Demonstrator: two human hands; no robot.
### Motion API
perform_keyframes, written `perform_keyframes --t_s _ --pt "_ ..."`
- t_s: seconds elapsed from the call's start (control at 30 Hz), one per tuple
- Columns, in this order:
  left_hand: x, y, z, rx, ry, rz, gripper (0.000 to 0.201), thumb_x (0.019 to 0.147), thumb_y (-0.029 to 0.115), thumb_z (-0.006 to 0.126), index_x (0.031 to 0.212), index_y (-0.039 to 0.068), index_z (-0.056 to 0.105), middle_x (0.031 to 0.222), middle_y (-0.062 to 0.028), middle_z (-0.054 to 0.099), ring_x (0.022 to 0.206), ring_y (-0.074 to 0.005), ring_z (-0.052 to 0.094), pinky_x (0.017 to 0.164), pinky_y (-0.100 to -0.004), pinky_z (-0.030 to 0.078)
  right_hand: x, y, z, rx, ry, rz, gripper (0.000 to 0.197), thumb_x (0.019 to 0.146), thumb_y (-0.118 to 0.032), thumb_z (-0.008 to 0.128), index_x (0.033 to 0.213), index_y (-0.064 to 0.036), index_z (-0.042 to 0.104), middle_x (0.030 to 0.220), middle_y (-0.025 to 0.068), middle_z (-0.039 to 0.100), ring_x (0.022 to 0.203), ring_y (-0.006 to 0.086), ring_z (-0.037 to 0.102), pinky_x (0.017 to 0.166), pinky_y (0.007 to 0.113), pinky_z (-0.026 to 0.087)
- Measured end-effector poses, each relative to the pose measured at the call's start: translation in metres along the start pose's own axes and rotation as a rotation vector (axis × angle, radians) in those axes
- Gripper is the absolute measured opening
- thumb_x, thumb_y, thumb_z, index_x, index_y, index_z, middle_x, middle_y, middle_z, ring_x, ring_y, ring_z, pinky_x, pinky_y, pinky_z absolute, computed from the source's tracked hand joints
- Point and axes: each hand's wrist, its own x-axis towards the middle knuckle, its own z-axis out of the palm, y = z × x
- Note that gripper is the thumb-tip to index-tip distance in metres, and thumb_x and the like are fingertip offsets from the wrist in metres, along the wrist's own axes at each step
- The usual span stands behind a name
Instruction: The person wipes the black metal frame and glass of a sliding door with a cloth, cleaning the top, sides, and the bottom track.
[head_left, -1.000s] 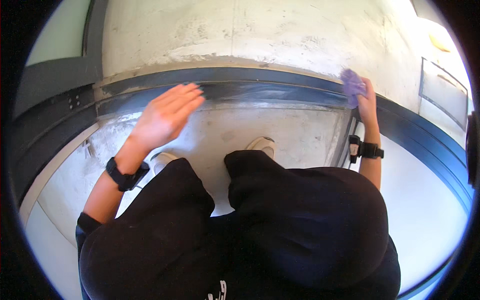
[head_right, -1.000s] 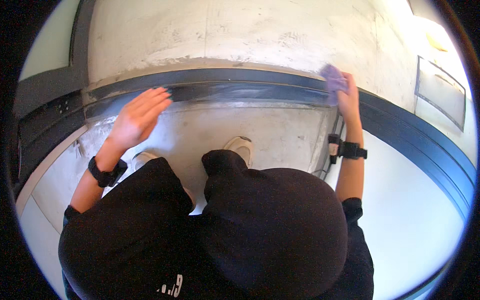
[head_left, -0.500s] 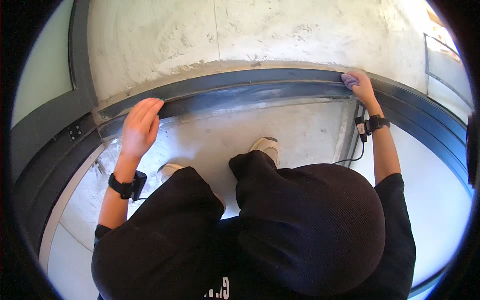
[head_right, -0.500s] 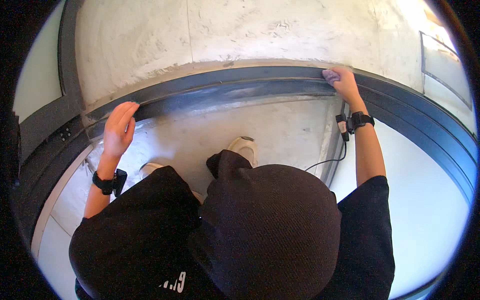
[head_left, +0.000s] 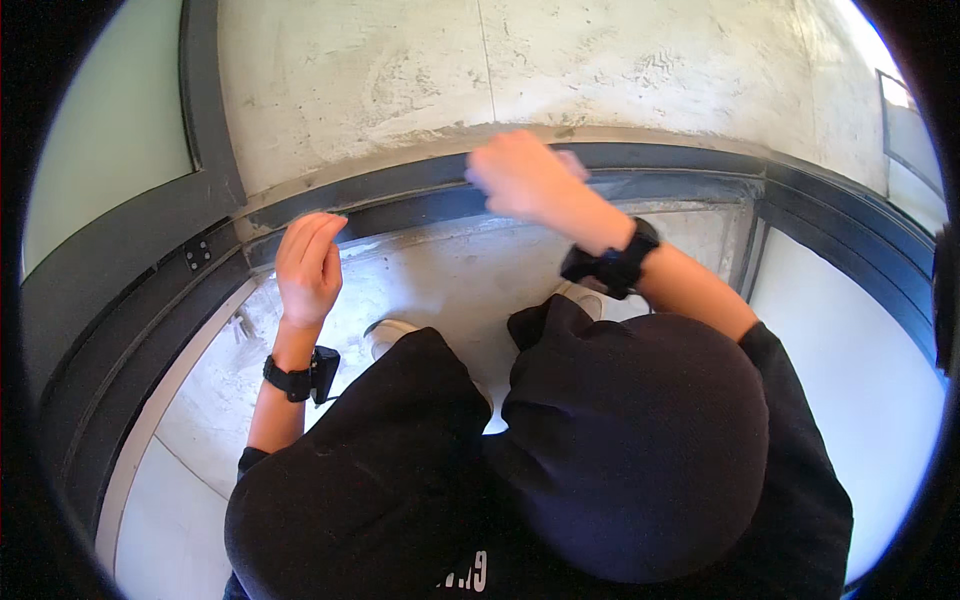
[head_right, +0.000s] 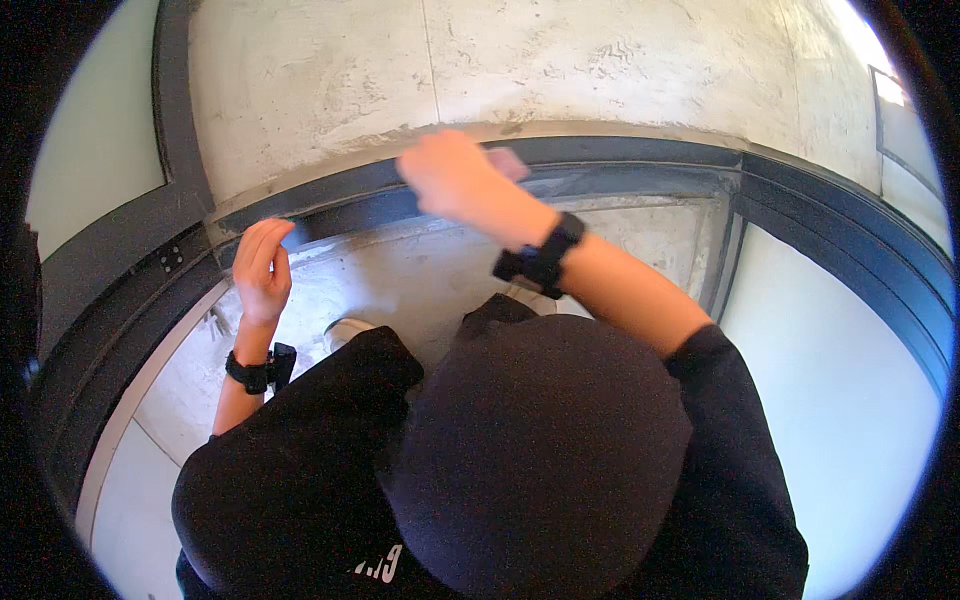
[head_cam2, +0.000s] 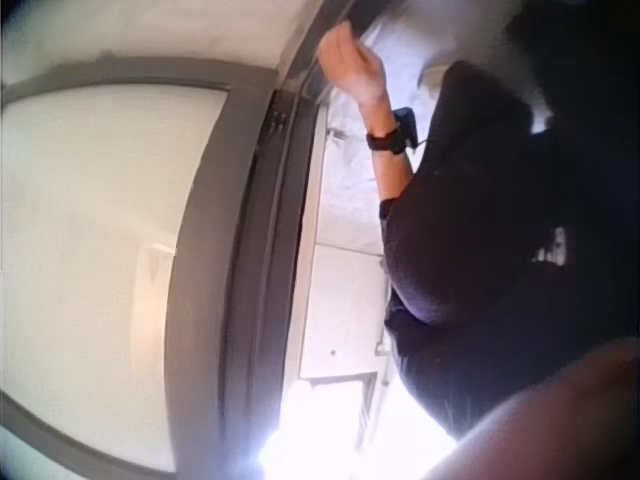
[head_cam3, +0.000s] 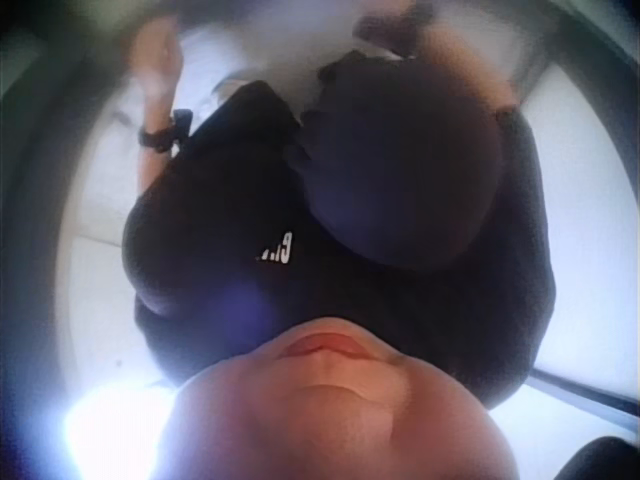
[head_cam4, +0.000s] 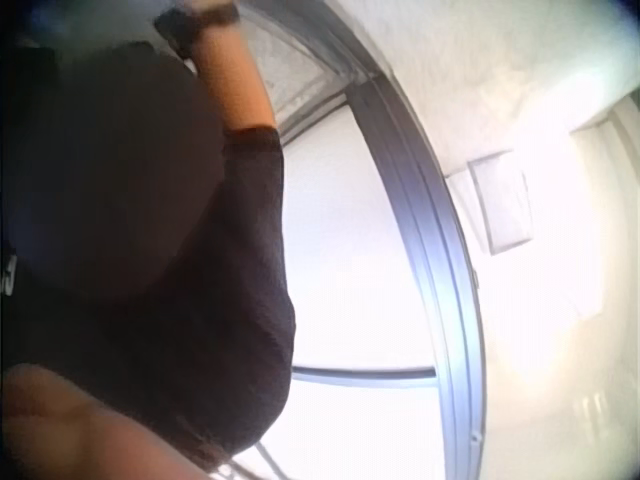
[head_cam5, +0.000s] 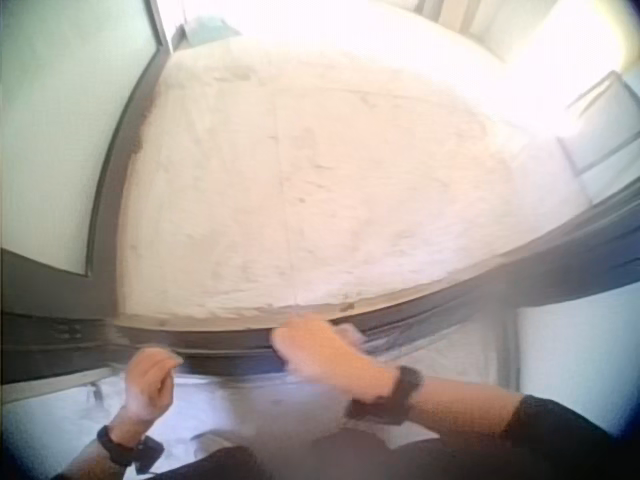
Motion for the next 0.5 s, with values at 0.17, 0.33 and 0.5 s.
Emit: perform_keyframes --t_s 0.17,0.33,0.5 --pt "-0.004 0.007 -0.011 0.047 0.089 -0.02 0.029 0.065 -0.014 0.051 0.09 -0.002 0.062 0.09 -0.0152 0.063 0.088 -0.0317 0.06 0.08 -0.037 0.048 0.072 -0.058 0.005 0.175 0.219 -0.288 0.009 0.065 -0.003 0.057 0.07 -0.0015 0.064 0.066 0.0178 0.062 0.067 0.031 0.064 0.059 0.042 0.051" --pt "-0.009 0.011 -0.026 0.094 0.226 -0.03 0.03 0.066 -0.014 0.049 0.09 -0.002 0.063 0.089 -0.0162 0.063 0.088 -0.0327 0.061 0.08 -0.0382 0.048 0.067 -0.039 -0.042 1.881 0.464 -0.172 0.039 0.065 0.008 0.041 0.099 0.0072 0.06 0.093 0.0196 0.064 0.07 0.0258 0.065 0.055 0.031 0.056" --pt "-0.03 -0.003 -0.017 0.074 0.083 -0.085 0.028 0.066 -0.011 0.052 0.089 0.0 0.064 0.089 -0.0135 0.064 0.087 -0.0308 0.061 0.078 -0.0376 0.049 -0.014 0.057 -0.056 0.496 0.849 0.077 0.024 0.069 -0.004 0.054 0.09 -0.0017 0.065 0.072 0.0158 0.066 0.061 0.021 0.063 0.058 0.032 0.049"
